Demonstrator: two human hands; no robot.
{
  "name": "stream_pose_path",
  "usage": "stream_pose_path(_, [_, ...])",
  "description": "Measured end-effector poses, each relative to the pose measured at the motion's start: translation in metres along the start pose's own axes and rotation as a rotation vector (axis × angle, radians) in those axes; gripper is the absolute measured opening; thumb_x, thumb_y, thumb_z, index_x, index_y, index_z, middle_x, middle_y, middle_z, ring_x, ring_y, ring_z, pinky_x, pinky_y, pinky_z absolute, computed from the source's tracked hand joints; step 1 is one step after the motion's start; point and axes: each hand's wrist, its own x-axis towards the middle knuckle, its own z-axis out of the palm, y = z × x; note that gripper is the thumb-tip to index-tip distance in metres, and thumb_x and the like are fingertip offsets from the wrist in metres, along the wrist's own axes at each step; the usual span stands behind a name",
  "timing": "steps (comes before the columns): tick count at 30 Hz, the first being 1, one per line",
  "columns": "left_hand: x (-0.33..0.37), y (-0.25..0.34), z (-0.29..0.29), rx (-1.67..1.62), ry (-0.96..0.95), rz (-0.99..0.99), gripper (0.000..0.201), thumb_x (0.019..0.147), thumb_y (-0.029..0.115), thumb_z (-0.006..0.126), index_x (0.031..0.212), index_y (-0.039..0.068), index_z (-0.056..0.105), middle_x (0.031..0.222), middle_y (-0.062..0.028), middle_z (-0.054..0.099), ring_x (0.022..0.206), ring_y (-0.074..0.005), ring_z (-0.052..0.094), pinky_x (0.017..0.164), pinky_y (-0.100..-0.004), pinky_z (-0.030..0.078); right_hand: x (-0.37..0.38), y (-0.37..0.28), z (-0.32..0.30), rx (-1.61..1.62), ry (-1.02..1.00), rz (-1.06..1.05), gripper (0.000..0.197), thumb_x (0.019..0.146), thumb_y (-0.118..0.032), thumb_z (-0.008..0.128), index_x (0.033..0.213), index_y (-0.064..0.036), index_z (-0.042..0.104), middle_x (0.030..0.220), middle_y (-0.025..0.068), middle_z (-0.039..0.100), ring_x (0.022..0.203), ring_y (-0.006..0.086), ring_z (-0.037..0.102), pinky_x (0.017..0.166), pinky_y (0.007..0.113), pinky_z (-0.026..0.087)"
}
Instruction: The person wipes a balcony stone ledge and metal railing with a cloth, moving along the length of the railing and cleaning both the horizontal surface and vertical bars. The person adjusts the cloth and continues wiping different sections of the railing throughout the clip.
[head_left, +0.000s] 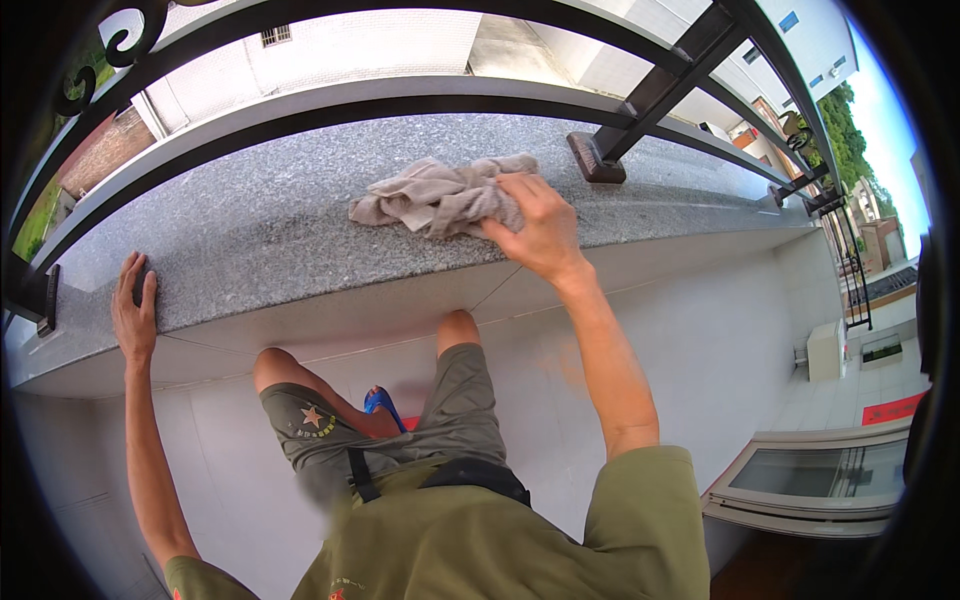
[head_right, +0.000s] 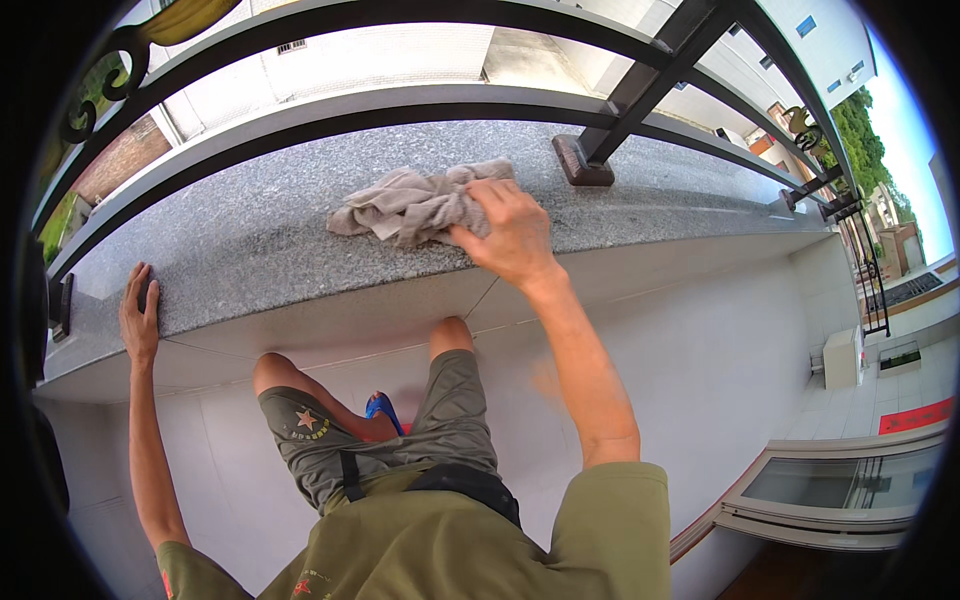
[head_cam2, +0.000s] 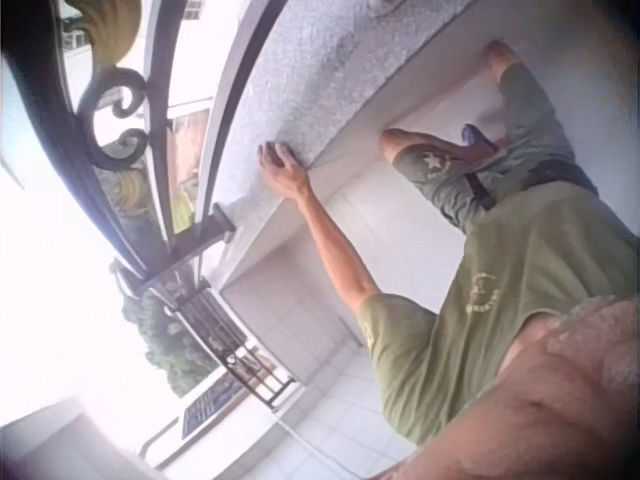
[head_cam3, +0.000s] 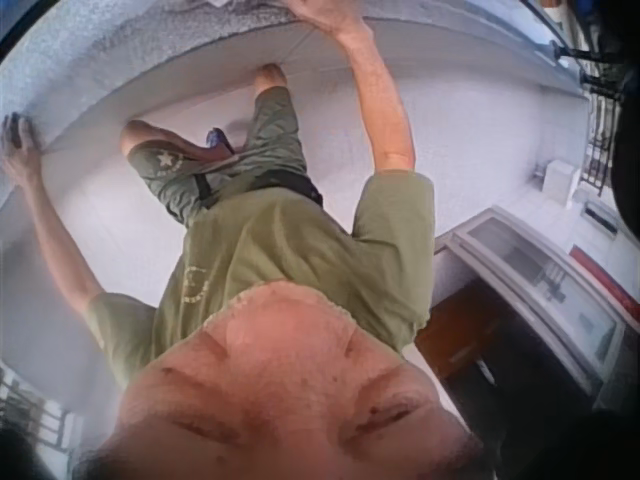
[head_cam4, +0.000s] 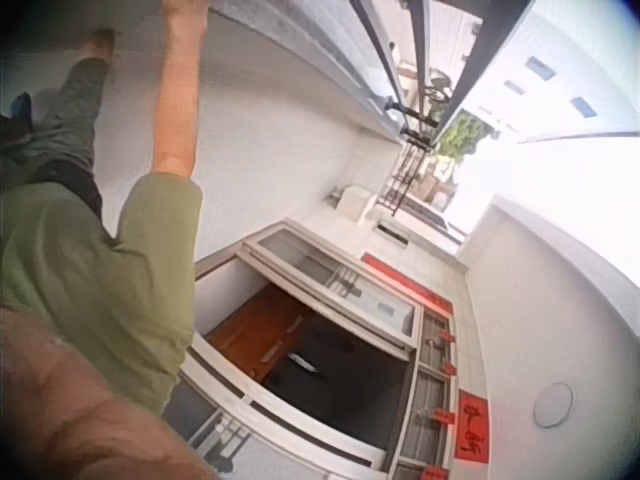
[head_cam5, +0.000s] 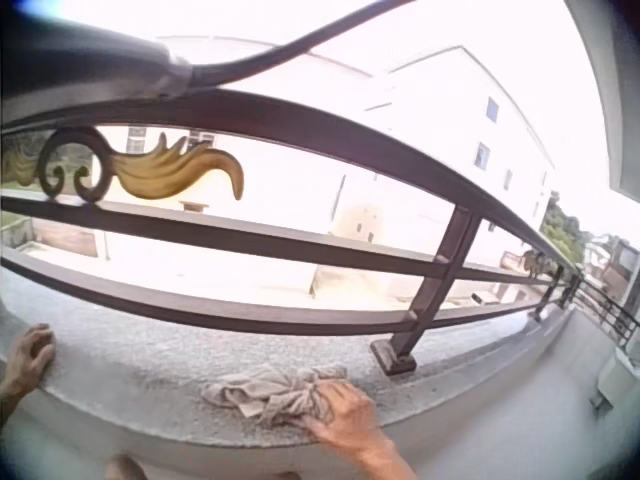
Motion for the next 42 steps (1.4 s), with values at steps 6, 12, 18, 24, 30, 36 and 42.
stream_pose_path(6, [-0.008,0.019,-0.002,0.056,0.021,-0.045,0.041,0.109,0.034,0.064,0.146,0.017,0.069,0.160,-0.0020,0.060,0.147,-0.0287,0.056,0.124,-0.0427,0.039,-0.068,0.096,-0.080,-0.418,0.132,0.304,0.030,0.086,-0.021,0.081,0.107,-0.0019,0.072,0.103,0.0143,0.071,0.100,0.0378,0.069,0.086,0.047,0.055])
stream_pose_path(12, [0.001,0.027,-0.005,0.029,0.024,-0.039,0.040,0.108,0.033,0.065,0.144,0.015,0.070,0.158,-0.0036,0.062,0.147,-0.0289,0.056,0.124,-0.0423,0.040,0.014,-0.066,0.042,0.002,0.016,-0.006,0.038,0.079,-0.026,0.087,0.102,-0.0035,0.067,0.101,0.0113,0.069,0.090,0.0333,0.069,0.072,0.044,0.055])
stream_pose_path(18, [0.003,0.007,-0.003,0.019,0.014,0.019,0.040,0.110,0.031,0.063,0.144,0.012,0.070,0.159,-0.0063,0.062,0.148,-0.0290,0.056,0.123,-0.0418,0.040,0.074,-0.223,0.170,0.348,-0.060,-0.435,0.054,0.071,-0.035,0.092,0.108,-0.0052,0.066,0.102,0.0113,0.063,0.092,0.0286,0.069,0.074,0.041,0.059])
stream_pose_path(24, [-0.002,0.003,0.003,-0.073,0.024,0.012,0.039,0.111,0.028,0.062,0.144,0.010,0.070,0.157,-0.0084,0.063,0.148,-0.0297,0.056,0.123,-0.0408,0.041,0.066,-0.053,0.099,-0.187,-0.177,-0.176,0.055,0.082,-0.037,0.093,0.128,-0.0199,0.068,0.108,0.0081,0.064,0.093,0.0193,0.068,0.071,0.036,0.060])
stream_pose_path(30, [-0.003,0.016,0.001,-0.014,0.054,-0.006,0.037,0.107,0.028,0.066,0.141,0.015,0.073,0.155,-0.0055,0.065,0.145,-0.0299,0.059,0.121,-0.0406,0.044,0.091,0.152,0.053,-0.619,0.066,0.243,0.049,0.089,-0.049,0.076,0.117,-0.0089,0.079,0.116,0.0195,0.079,0.108,0.0415,0.074,0.090,0.055,0.057])
stream_pose_path(36, [-0.009,0.022,-0.003,0.058,0.057,-0.052,0.038,0.106,0.033,0.066,0.140,0.018,0.074,0.155,-0.0022,0.065,0.145,-0.0282,0.059,0.122,-0.0421,0.043,0.157,0.083,0.162,-0.377,0.061,0.070,0.048,0.096,-0.052,0.066,0.116,-0.0112,0.080,0.112,0.0146,0.081,0.106,0.0382,0.075,0.093,0.052,0.058])
stream_pose_path(42, [-0.007,0.026,-0.007,0.051,0.061,-0.049,0.039,0.104,0.033,0.067,0.139,0.016,0.073,0.153,-0.0044,0.066,0.142,-0.0313,0.060,0.120,-0.0427,0.044,0.193,-0.204,0.300,0.290,-0.051,0.057,0.031,0.086,-0.038,0.076,0.098,-0.0098,0.081,0.095,0.0121,0.080,0.094,0.0332,0.077,0.087,0.047,0.060])
